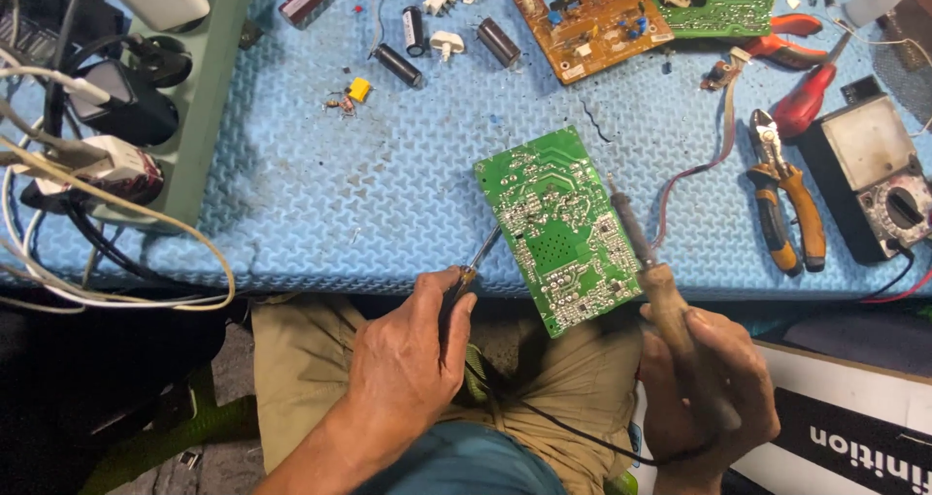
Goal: Desoldering and removing electronic components from circuit boards using a soldering iron and other hand tools.
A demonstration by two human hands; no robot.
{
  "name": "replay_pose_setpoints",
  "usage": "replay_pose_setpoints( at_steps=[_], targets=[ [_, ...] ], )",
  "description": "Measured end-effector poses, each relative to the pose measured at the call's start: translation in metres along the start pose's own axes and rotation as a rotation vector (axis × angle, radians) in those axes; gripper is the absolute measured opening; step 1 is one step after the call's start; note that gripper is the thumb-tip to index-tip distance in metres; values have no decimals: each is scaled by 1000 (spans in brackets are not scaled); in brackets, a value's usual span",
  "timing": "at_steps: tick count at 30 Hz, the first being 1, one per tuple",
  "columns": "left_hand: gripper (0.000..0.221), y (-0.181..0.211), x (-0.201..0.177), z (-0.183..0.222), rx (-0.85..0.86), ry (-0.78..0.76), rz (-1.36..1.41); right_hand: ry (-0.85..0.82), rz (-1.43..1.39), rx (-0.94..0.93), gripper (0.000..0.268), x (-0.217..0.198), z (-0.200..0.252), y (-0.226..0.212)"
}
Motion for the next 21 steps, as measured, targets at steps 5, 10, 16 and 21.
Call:
replay_pose_setpoints(
  at_steps=[5, 10, 16, 21],
  targets=[
    [23, 0, 0, 0, -1, 0, -3, -50, -37, -51, 27, 5, 5, 3],
    [22, 0, 0, 0, 13, 9, -4, -176, -11, -59, 27, 19, -9, -17],
    [22, 0, -2, -1, 47, 23, 35, -227, -24, -98, 26, 24, -24, -28],
    [21, 0, -2, -1, 52, 39, 26, -257, -27, -156, 25, 27, -30, -32]
  ],
)
Point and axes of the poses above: each hand's wrist, its own z-axis away from the middle knuckle, its own x-axis out of the palm, y = z × x, the point moved 4 cm from there along -z, towards the middle knuckle, and after that the axes turned 5 degrees about -y, right-handed, at the moved point
